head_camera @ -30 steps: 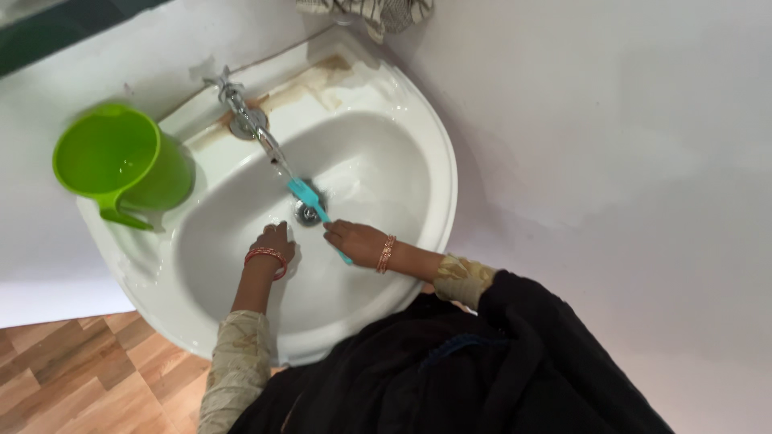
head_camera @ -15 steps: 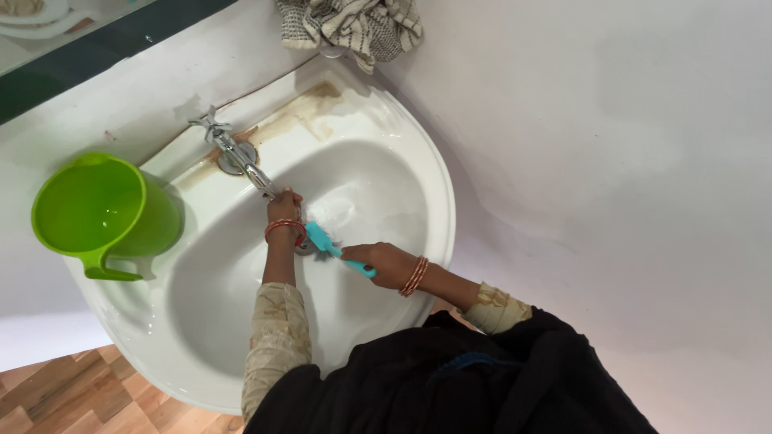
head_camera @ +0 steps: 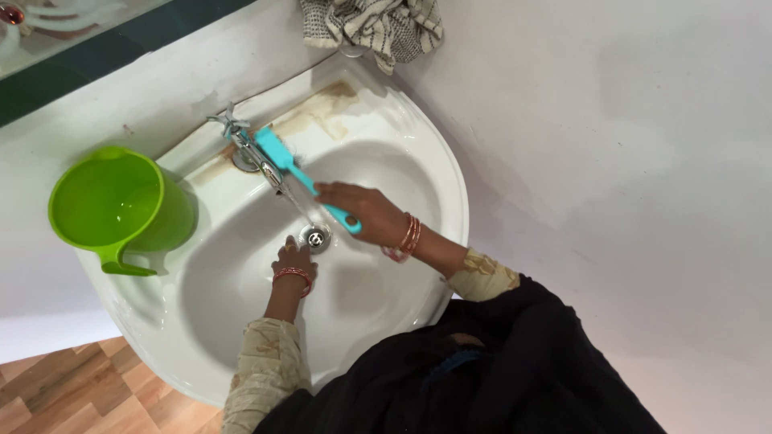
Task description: The person scrubs the inside of a white bathroom sink using a blue scrub brush. They turn on the tap to rinse the sink and the brush, then continue scrubbing the basin and the area around the faucet.
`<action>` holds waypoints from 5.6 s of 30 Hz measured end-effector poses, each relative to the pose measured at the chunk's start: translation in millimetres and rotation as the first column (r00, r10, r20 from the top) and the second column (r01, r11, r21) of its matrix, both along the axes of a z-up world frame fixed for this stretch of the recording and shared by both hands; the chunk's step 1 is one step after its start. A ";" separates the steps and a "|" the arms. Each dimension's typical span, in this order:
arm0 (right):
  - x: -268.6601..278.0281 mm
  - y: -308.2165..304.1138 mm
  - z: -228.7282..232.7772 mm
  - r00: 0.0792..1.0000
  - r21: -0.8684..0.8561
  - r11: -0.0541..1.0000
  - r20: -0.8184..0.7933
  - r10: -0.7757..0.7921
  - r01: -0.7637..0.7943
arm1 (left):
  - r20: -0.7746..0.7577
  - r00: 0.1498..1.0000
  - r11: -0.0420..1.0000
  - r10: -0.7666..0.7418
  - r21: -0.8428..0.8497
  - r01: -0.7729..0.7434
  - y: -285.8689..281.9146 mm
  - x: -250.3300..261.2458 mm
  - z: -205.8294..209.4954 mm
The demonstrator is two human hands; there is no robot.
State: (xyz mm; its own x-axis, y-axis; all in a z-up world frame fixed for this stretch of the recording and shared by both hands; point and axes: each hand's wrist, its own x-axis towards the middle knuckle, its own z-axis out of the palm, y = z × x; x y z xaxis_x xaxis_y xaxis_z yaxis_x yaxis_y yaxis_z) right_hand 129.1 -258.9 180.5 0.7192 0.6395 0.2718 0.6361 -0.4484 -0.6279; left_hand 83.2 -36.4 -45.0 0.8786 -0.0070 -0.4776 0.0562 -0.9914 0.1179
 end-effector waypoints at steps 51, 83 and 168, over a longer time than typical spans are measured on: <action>-47.5 -39.8 -33.0 0.924 -0.070 0.933 0.182 -0.335 0.352 | -0.190 0.981 0.991 -0.039 -0.130 0.014 10.8 -13.8 25.7; -87.1 -18.2 -66.8 0.670 0.320 0.751 -0.711 -0.212 0.577 | -0.190 0.981 0.988 -0.039 -0.156 0.009 12.6 -8.3 31.0; 24.2 12.9 -1.0 0.987 -0.006 0.993 0.104 -0.120 0.121 | -0.181 0.978 0.978 -0.104 -0.200 0.067 9.8 6.4 7.1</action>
State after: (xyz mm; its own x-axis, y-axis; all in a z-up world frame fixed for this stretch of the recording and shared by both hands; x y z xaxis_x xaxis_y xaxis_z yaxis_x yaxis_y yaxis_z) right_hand 153.3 -246.0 179.5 0.7599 0.5534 0.3410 0.6377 -0.5332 -0.5559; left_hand 89.6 -26.7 -37.9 0.7646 -0.1857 -0.6172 0.0116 -0.9535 0.3012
